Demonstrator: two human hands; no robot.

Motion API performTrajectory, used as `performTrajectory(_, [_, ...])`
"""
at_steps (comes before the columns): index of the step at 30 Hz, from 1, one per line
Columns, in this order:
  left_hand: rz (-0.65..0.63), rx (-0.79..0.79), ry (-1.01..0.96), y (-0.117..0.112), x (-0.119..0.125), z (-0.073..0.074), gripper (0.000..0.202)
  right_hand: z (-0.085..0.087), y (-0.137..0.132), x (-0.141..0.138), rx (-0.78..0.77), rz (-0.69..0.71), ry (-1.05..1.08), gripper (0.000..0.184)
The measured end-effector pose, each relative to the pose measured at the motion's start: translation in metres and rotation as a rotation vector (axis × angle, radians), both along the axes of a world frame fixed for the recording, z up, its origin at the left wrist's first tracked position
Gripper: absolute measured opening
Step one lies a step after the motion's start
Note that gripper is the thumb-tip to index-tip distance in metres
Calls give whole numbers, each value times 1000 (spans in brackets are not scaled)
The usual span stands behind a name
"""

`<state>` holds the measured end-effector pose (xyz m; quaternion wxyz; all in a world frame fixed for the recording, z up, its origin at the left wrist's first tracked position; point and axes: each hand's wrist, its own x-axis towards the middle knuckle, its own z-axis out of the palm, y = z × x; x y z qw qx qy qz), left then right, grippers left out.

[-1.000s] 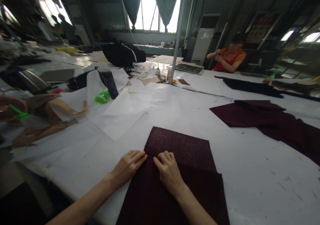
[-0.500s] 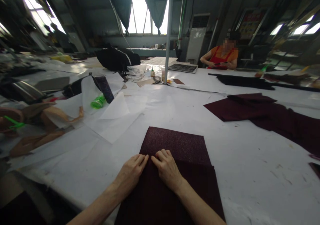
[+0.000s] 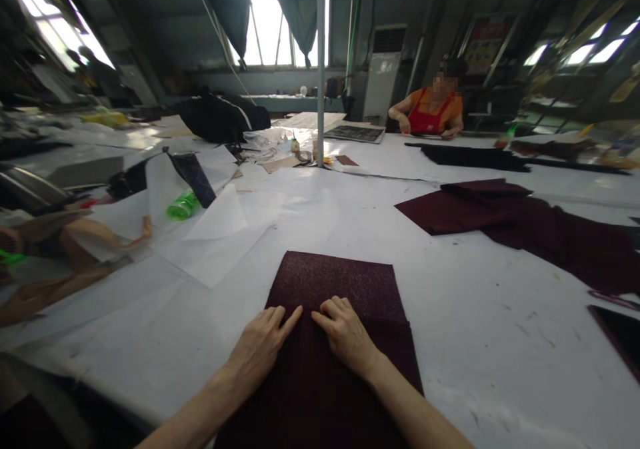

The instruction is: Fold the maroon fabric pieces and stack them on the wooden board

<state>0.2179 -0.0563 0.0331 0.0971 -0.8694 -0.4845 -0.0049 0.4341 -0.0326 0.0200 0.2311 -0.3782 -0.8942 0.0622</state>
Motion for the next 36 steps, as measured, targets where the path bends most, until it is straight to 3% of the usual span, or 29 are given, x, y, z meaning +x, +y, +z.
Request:
performTrajectory(9, [-29, 18, 30, -1, 14, -6, 61, -3, -3, 23, 16, -17, -19, 30])
performTrajectory(17, [-75, 31, 43, -3, 34, -4, 57, -3, -7, 42, 11, -26, -15, 29])
performTrajectory(22, [-48, 8, 109, -4, 51, 1, 65, -5, -8, 55, 22, -22, -18, 30])
performTrajectory(27, [-110, 17, 55, -4, 61, -2, 57, -6, -11, 67, 43, -23, -11, 30])
performTrajectory(32, [-93, -11, 103, -3, 75, 1, 63, -3, -15, 78, 46, -42, -12, 29])
performTrajectory(36, [-127, 26, 85, -3, 87, -1, 56, -3, -17, 87, 35, -54, -24, 30])
